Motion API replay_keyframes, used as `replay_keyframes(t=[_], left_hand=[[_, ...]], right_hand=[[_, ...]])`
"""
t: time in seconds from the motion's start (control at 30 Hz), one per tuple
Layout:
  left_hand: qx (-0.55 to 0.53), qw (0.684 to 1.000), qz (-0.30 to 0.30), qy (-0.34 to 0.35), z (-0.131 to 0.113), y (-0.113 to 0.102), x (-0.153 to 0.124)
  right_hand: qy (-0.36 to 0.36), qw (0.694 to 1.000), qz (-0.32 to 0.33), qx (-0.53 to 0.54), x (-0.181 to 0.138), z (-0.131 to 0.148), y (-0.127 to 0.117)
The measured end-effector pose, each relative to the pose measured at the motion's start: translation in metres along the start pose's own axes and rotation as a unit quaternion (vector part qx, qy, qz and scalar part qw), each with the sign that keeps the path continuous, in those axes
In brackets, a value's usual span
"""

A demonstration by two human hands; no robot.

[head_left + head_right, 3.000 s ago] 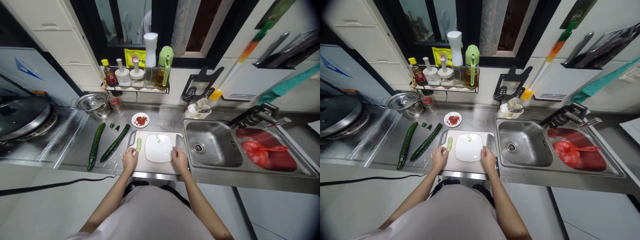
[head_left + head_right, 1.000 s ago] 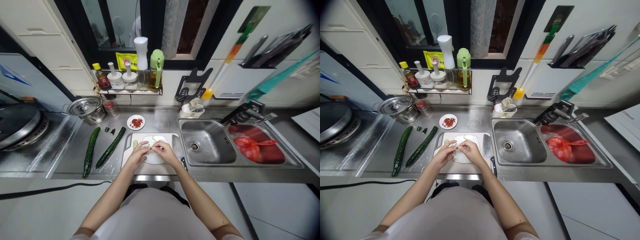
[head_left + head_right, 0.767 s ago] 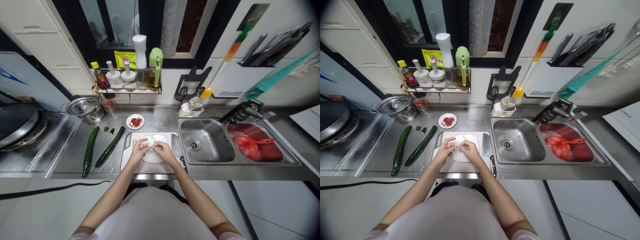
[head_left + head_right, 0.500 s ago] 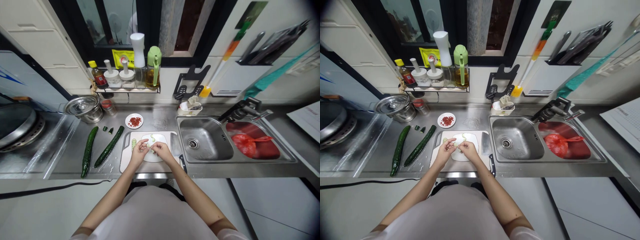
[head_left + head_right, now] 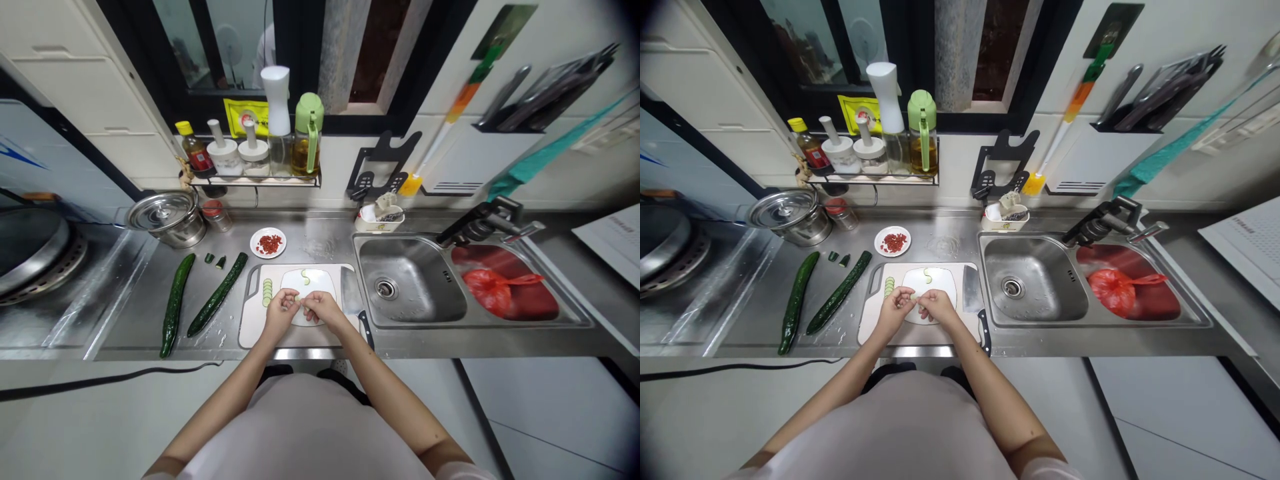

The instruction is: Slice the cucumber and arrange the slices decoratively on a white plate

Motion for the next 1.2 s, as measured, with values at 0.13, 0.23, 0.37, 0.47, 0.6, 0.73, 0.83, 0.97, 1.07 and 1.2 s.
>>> replay_keyframes(t=[0.13, 0.23, 0.37, 0.47, 0.6, 0.73, 0.83, 0.97, 1.07, 1.2], left_hand=[[0.000, 1.000, -0.003, 0.001, 0.005, 0.001, 0.003], [-0.003, 1.000, -0.003, -0.001, 0.010, 0.001, 0.006], [0.000, 1.000, -0.004, -0.002, 0.014, 0.001, 0.008], [0.005, 1.000, 0.000, -0.006, 0.016, 0.000, 0.012], [0.021, 1.000, -0.002, -0.004, 0.020, 0.000, 0.026], [0.082, 0.997, 0.010, 0.001, 0.026, 0.005, 0.049], [0.154, 0.988, 0.016, -0.008, 0.029, 0.010, 0.066], [0.225, 0.974, 0.006, -0.018, 0.032, 0.016, 0.083], [0.233, 0.972, -0.003, -0.025, 0.034, 0.019, 0.092], [0.259, 0.965, 0.002, -0.033, 0.036, 0.023, 0.099]], right_hand=[[-0.006, 1.000, 0.002, 0.003, 0.005, -0.002, -0.001], [-0.007, 1.000, 0.000, 0.005, 0.009, -0.005, -0.001], [-0.001, 1.000, 0.003, 0.007, 0.014, -0.008, -0.001], [0.008, 1.000, 0.010, -0.007, 0.017, -0.009, -0.003], [-0.012, 0.999, -0.006, -0.046, 0.031, -0.009, -0.016], [-0.087, 0.985, -0.038, -0.142, 0.055, -0.006, -0.032], [-0.142, 0.954, -0.086, -0.252, 0.070, -0.001, -0.042], [-0.164, 0.914, -0.117, -0.351, 0.081, 0.004, -0.046], [-0.152, 0.891, -0.130, -0.409, 0.088, 0.006, -0.047], [-0.135, 0.863, -0.126, -0.470, 0.098, 0.008, -0.046]])
Point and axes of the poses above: each hand's wrist, its own x-axis towards the middle knuckle, its own y-axis out of the palm, z = x × y, the point moved 2 cm from there along x, towards the middle knuckle, and after that the axes turned 8 degrees about -x, right-handed, at the moved point
